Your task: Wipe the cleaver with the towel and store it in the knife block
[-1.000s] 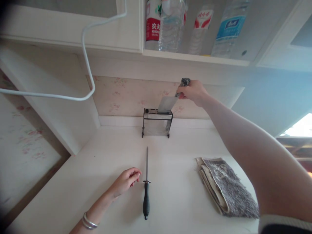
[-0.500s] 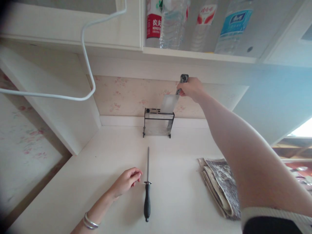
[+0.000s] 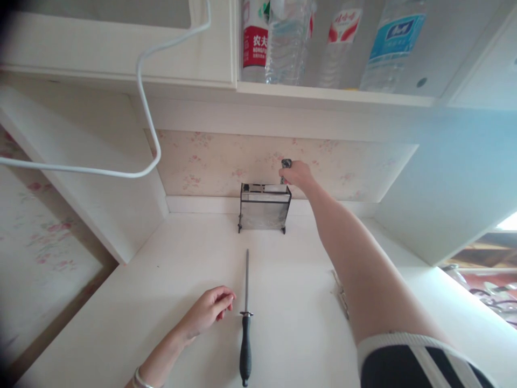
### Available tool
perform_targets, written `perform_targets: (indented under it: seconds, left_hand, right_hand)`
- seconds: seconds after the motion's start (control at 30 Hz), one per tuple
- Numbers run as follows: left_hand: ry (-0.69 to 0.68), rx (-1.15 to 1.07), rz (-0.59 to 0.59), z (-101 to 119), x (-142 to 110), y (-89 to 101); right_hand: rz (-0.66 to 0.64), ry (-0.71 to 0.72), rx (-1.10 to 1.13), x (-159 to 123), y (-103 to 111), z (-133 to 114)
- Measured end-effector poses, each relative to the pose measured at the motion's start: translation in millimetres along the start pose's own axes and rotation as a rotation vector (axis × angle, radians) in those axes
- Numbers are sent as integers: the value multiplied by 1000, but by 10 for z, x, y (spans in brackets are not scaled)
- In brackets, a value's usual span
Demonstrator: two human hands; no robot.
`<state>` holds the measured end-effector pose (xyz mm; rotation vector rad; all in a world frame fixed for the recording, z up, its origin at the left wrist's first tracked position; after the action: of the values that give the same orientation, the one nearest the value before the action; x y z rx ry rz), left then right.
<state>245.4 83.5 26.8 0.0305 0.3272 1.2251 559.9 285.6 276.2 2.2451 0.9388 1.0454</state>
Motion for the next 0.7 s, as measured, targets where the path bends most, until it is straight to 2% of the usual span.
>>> perform_targets:
  seconds: [0.17, 0.33, 0.57, 0.7]
  left_hand:
    - [17, -7, -4, 6, 13, 12]
    - [50, -7, 8, 21, 29, 23]
    - [2, -18, 23, -83, 69, 29]
    - [-39, 22, 44, -107, 80, 29]
  right_hand:
    - [-40, -5, -16, -110, -198, 186]
    - [-55, -34, 38, -157, -280, 289]
    - [-122, -127, 177, -239, -307, 355]
    - [-89, -149, 263, -388, -218, 409]
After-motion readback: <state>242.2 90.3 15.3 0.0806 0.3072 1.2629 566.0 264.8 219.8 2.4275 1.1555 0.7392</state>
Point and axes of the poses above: each hand's wrist, its own x-axis towards the middle knuckle, its own y-axis out of the back of the hand, z = x × y, the point moved 4 cm from there along x, towards the middle knuckle, and after that the axes turned 15 degrees about z, right-handed, at the moved point
